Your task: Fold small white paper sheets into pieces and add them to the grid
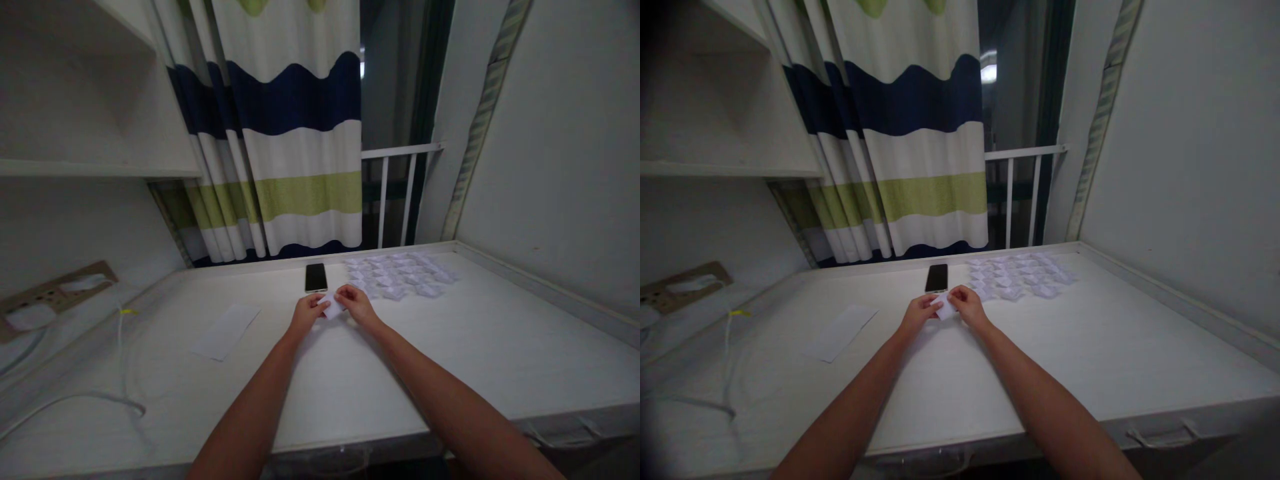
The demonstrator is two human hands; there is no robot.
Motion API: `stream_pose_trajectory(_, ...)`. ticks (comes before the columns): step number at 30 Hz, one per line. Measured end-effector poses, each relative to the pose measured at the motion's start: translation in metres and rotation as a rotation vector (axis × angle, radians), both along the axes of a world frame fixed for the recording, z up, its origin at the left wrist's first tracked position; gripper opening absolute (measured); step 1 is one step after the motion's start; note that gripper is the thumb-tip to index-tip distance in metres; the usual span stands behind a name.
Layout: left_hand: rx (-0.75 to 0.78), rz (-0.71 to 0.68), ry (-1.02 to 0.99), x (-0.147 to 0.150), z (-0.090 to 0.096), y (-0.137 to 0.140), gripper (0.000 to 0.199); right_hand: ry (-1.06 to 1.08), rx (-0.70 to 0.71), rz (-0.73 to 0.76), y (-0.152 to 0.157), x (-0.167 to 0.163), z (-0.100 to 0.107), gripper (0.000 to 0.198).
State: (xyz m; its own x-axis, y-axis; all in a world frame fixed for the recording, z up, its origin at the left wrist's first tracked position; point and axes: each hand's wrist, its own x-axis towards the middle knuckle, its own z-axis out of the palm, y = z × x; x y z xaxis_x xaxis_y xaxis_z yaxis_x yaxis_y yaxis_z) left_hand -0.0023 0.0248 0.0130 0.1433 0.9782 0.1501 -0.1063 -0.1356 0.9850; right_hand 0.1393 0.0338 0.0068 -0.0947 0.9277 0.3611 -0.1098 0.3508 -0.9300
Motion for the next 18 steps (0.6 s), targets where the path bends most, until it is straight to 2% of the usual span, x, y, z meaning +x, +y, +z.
stream_pose_trajectory(6,0.011,0.033,-0.063,-0.0008,0.0038,-0.0021,0.038,-0.070,-0.050,0.021,-0.0015,0.0029,0.0017,0.026)
stream_pose_trajectory(12,0.063,-0.060,-0.115,-0.0003,0.0079,-0.0078,0.051,-0.042,0.004,-0.014,-0.0004,0.0064,0.0043,0.025)
stream_pose_trajectory(18,0.083,-0.050,-0.116,-0.0003,0.0075,-0.0077,0.049,-0.061,0.034,-0.020,-0.0023,0.0063,0.0059,0.025)
